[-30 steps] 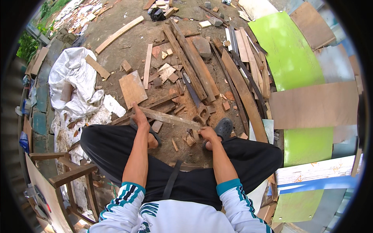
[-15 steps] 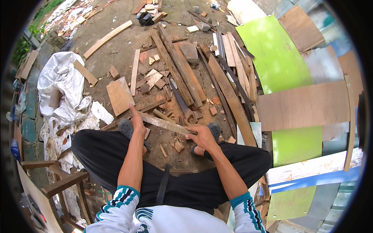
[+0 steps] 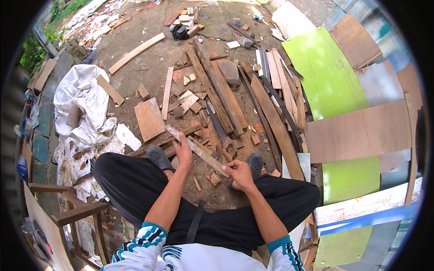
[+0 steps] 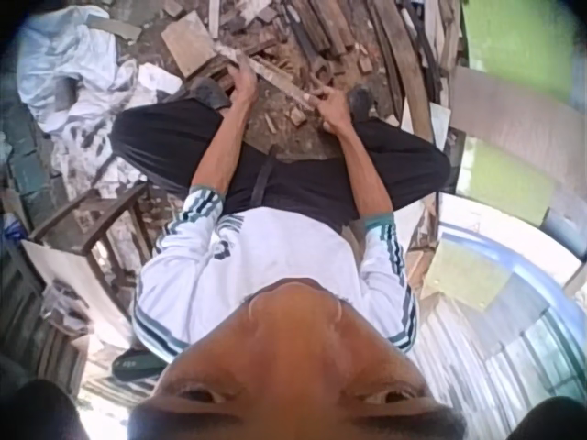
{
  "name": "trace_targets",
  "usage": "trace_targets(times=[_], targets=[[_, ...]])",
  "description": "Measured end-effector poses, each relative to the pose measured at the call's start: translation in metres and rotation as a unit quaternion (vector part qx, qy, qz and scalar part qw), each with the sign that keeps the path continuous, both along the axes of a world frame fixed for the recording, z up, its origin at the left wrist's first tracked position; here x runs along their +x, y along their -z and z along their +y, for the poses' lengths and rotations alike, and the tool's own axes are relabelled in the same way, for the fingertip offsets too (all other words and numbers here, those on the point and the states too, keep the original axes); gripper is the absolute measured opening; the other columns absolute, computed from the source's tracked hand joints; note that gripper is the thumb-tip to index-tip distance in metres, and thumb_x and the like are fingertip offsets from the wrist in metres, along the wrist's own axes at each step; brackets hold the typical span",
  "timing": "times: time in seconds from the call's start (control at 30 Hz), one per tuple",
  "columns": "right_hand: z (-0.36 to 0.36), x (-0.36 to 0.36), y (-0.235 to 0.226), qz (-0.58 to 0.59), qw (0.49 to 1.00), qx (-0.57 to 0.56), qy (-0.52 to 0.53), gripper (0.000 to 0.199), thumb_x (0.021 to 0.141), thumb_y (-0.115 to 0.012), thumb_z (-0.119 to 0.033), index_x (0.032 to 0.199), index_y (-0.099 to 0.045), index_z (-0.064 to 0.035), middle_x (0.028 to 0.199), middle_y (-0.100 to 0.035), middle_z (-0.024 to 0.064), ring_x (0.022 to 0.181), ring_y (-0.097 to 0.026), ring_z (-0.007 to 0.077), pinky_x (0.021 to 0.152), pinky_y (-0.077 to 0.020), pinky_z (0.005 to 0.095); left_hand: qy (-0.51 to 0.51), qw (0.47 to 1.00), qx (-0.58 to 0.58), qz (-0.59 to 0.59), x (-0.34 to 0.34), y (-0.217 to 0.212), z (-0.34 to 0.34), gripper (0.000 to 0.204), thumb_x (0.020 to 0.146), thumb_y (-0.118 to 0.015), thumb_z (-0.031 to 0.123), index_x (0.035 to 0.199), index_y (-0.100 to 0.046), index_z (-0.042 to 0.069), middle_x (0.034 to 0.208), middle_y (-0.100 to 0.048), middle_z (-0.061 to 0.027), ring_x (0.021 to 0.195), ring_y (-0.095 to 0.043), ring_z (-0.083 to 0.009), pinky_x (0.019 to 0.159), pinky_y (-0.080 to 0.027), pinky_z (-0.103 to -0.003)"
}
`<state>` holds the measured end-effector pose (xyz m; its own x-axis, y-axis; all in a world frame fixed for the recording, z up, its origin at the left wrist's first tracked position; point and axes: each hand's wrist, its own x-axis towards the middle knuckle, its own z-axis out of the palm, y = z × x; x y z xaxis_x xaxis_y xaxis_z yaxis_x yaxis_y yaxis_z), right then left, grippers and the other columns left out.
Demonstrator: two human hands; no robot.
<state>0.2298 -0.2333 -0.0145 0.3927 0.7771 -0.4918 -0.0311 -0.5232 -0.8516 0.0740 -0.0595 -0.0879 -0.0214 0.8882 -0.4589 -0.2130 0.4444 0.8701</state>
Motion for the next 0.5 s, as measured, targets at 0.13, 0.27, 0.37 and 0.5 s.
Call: trace_targets(times=[0.13, 0.27, 0.37, 0.5], targets=[[-0.007, -0.005, 0.016, -0.029, 0.999, 0.011, -0.032, 0.025, 0.086, -0.079, -0.019, 0.088, -0.066, 0.002, 0.078, -0.069, 0.0068, 0.066, -0.064, 0.0112, 0.056, -0.0507, 0.0274, -0.061, 0.998, -0.006, -0.031, 0.008, -0.011, -0.007, 0.059, 0.102, -0.048, 0.05, 0.136, -0.036, 0.004, 0.084, -0.058, -0.0054, 0.072, -0.059, -0.0175, 0.065, -0.048, -0.033], [-0.004, -0.015, 0.01, -0.086, 0.989, 0.036, -0.115, 0.028, 0.086, -0.079, -0.022, 0.087, -0.065, 0.0014, 0.076, -0.067, 0.0056, 0.068, -0.061, 0.0111, 0.059, -0.0494, 0.0285, -0.068, 0.995, 0.012, -0.066, 0.002, -0.014, -0.003, 0.056, 0.102, -0.05, 0.049, 0.136, -0.038, 0.007, 0.08, -0.055, -0.0046, 0.059, -0.054, -0.0149, 0.055, -0.046, -0.032], [-0.005, -0.015, 0.011, -0.072, 0.98, 0.045, -0.181, 0.032, 0.089, -0.077, -0.028, 0.085, -0.064, 0.0012, 0.076, -0.066, 0.0049, 0.068, -0.058, 0.0104, 0.062, -0.0475, 0.0284, -0.047, 0.994, 0.009, -0.097, 0.003, -0.018, -0.002, 0.055, 0.101, -0.051, 0.049, 0.135, -0.039, 0.008, 0.079, -0.054, -0.0044, 0.056, -0.053, -0.0148, 0.051, -0.045, -0.031], [-0.001, -0.021, -0.001, 0.004, 0.974, 0.015, -0.226, 0.035, 0.094, -0.07, -0.036, 0.091, -0.064, -0.0016, 0.077, -0.065, 0.0044, 0.072, -0.057, 0.011, 0.064, -0.0471, 0.0292, -0.015, 0.994, 0.02, -0.11, -0.002, -0.021, 0.001, 0.055, 0.1, -0.052, 0.05, 0.134, -0.041, 0.007, 0.079, -0.053, -0.0047, 0.055, -0.052, -0.0147, 0.049, -0.045, -0.031]])
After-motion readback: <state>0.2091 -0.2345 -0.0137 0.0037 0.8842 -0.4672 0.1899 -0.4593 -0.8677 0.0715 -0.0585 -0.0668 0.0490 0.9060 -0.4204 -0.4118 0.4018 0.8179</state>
